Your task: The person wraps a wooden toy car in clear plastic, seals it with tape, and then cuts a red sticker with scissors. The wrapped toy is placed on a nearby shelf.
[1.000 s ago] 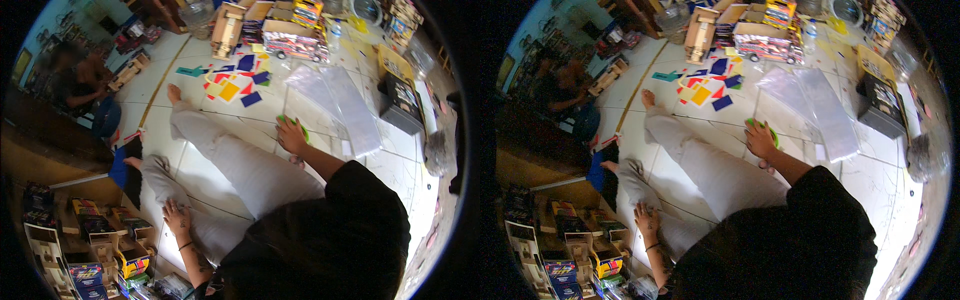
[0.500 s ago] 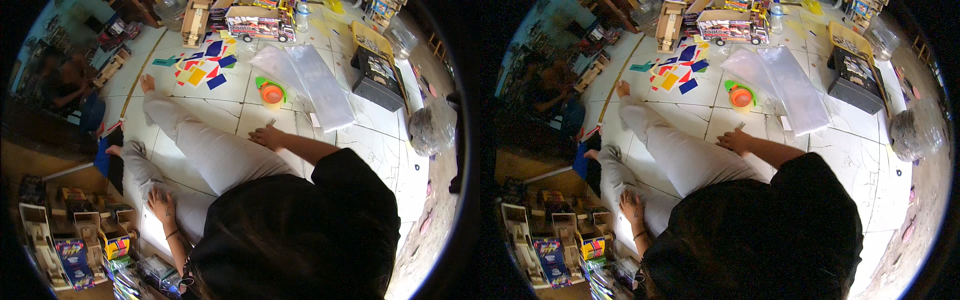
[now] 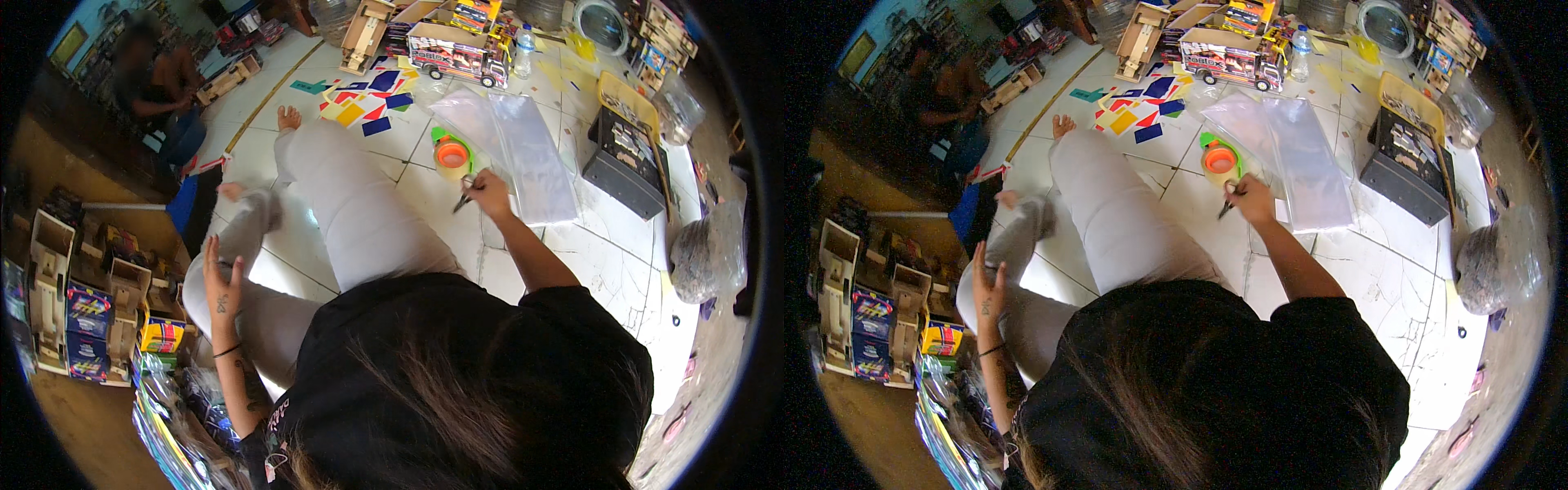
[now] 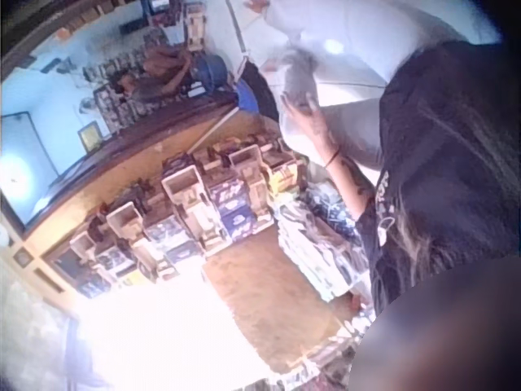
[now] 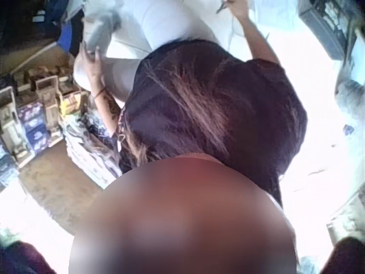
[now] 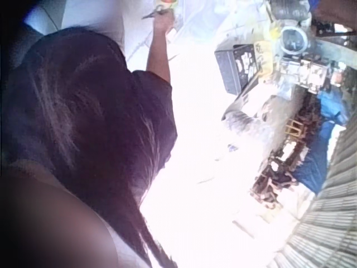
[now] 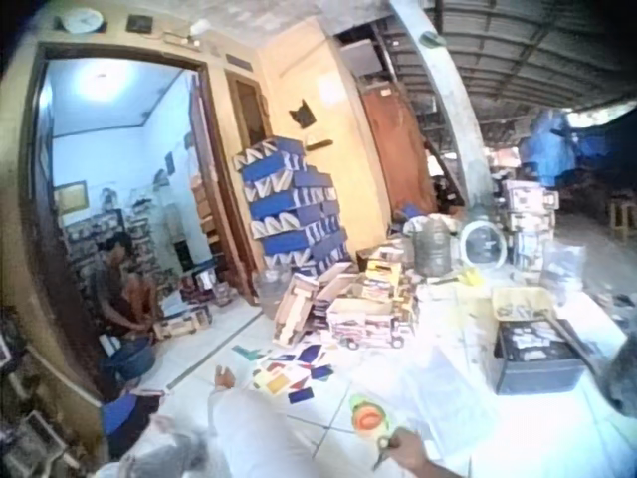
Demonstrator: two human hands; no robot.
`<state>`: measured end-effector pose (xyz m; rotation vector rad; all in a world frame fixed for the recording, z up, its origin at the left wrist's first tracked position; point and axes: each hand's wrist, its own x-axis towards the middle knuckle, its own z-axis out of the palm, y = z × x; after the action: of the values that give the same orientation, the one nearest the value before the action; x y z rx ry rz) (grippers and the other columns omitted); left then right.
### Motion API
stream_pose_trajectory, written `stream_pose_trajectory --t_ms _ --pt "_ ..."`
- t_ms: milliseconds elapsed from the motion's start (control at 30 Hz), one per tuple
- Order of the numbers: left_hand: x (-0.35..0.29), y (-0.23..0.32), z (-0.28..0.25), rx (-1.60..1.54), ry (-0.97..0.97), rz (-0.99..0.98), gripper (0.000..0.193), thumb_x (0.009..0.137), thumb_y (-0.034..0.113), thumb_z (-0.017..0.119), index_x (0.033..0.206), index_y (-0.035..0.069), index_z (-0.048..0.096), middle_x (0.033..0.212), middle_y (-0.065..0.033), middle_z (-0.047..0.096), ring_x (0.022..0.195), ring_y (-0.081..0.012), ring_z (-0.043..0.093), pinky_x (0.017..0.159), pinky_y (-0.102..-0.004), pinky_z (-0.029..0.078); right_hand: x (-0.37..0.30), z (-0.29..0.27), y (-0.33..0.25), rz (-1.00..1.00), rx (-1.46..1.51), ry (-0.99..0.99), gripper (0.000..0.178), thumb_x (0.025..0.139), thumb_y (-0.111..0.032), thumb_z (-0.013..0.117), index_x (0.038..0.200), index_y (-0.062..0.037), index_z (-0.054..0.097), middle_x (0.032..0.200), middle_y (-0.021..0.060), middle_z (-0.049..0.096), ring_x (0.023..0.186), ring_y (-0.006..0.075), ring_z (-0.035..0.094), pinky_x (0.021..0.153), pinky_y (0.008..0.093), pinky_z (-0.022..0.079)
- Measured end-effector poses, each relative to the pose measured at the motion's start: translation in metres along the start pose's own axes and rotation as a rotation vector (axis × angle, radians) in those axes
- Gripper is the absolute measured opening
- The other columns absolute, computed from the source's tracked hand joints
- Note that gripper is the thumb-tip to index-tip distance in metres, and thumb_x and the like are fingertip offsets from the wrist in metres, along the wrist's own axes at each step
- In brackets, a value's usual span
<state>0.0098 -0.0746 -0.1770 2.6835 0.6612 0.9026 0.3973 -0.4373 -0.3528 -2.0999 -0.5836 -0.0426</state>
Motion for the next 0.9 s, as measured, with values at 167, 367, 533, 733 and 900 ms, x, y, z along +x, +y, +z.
stream_pose_trajectory --t_ms 167,367,533,733,900 --pt "0.012 0.029 -0.021 -0.093 -0.051 0.015 0.059 0.085 0.012 0.062 0.137 0.002 0.037 0.139 -0.0198 0.041 0.128 -0.0314 0.040 0.105 -0.0365 0.032 0.073 -0.048 -0.020 0.303 0.961 0.561 0.028 0.079 -0.008 0.069 0.102 -0.0056 0.052 0.079 0.0049 0.062 0.063 0.0155 0.060 0.053 0.0250 0.043" --pt "0.041 0.008 0.025 -0.266 -0.194 -0.159 0.059 0.085 0.013 0.064 0.136 -0.001 0.037 0.137 -0.0189 0.043 0.126 -0.0289 0.043 0.104 -0.0361 0.033 0.162 -0.070 -0.043 0.314 1.250 0.548 0.012 0.087 -0.012 0.061 0.095 -0.0049 0.057 0.092 0.0071 0.063 0.082 0.0239 0.066 0.063 0.0270 0.049" --pt "0.121 -0.002 0.103 -0.318 -0.522 -0.138 0.062 0.085 0.014 0.065 0.139 0.005 0.036 0.137 -0.0127 0.044 0.123 -0.0270 0.045 0.100 -0.0378 0.038 0.209 -0.059 -0.032 0.217 1.300 0.455 0.013 0.088 -0.008 0.057 0.096 0.0019 0.053 0.097 0.0141 0.062 0.091 0.0305 0.065 0.079 0.0359 0.054" --pt "0.233 -0.036 0.216 -0.181 -0.741 0.026 0.062 0.088 0.028 0.059 0.138 0.002 0.033 0.141 -0.0192 0.037 0.130 -0.0320 0.036 0.109 -0.0386 0.027 0.259 0.001 0.009 0.229 0.943 0.441 0.008 0.086 0.001 0.055 0.089 0.0006 0.047 0.094 0.0154 0.060 0.089 0.0277 0.065 0.085 0.0365 0.052" --pt "0.328 -0.126 0.312 -0.002 -0.576 0.154 0.060 0.085 0.017 0.059 0.136 -0.001 0.033 0.136 -0.0228 0.040 0.127 -0.0365 0.037 0.107 -0.0393 0.032 0.273 0.049 0.009 -0.089 0.440 0.296 0.016 0.084 0.011 0.053 0.092 -0.0003 0.046 0.094 0.0110 0.054 0.088 0.0203 0.061 0.082 0.0305 0.050"
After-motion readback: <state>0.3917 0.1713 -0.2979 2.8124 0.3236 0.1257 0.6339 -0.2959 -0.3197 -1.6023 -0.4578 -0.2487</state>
